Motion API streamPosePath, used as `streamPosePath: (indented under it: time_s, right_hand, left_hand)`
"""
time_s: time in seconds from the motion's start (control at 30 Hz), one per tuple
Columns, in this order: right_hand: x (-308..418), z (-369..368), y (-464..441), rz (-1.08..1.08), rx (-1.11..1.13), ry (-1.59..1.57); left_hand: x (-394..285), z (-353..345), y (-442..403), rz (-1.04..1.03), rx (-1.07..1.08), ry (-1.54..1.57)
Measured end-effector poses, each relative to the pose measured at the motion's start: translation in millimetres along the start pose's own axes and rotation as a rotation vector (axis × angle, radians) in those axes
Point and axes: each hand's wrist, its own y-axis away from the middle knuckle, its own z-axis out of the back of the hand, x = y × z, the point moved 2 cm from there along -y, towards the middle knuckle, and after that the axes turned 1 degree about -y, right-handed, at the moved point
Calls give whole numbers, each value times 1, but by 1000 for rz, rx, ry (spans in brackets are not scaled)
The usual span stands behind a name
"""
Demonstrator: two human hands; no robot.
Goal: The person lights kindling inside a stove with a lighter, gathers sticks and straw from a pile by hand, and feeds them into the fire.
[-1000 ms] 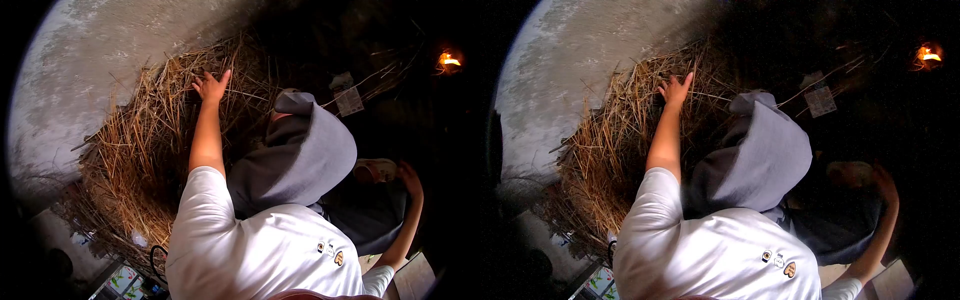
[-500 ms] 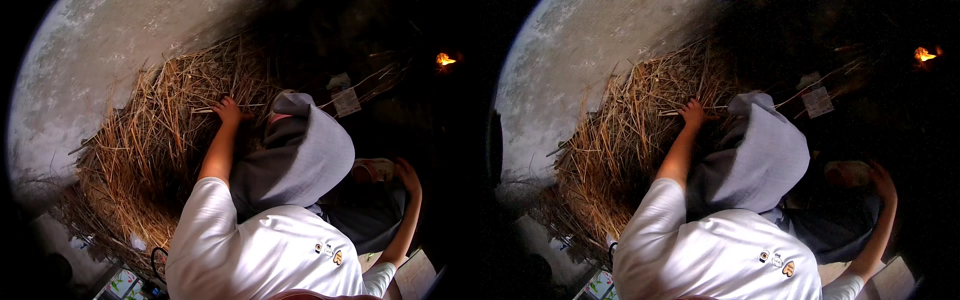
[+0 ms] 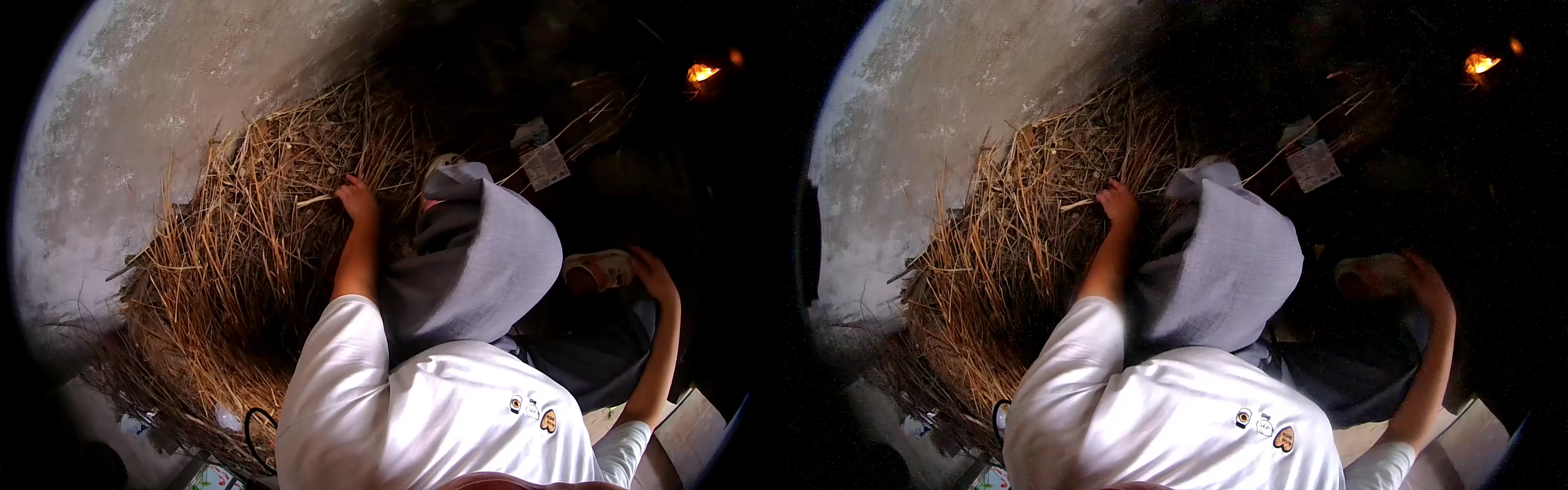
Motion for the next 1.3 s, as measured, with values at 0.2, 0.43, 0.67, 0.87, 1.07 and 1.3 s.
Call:
streamPosePath:
  time_s: [0.2,0.43,0.67,0.87,1.07,1.3]
  right_hand:
    - [-2,-3,5,-24,3,-3]
    - [-12,-3,15,-63,-45,111]
    - [-40,-12,-11,15,-34,125]
    - [-19,-3,-4,-45,-30,48]
    - [-9,4,-9,84,-30,-39]
    - [15,12,-4,210,-69,-12]
  left_hand:
    - [-3,-26,-5,-78,35,133]
    - [7,-7,-5,-29,-28,257]
    - [29,-2,-12,-99,-32,431]
    - [69,37,7,21,-58,546]
    - [113,54,16,136,-59,713]
    - [148,106,65,84,-22,924]
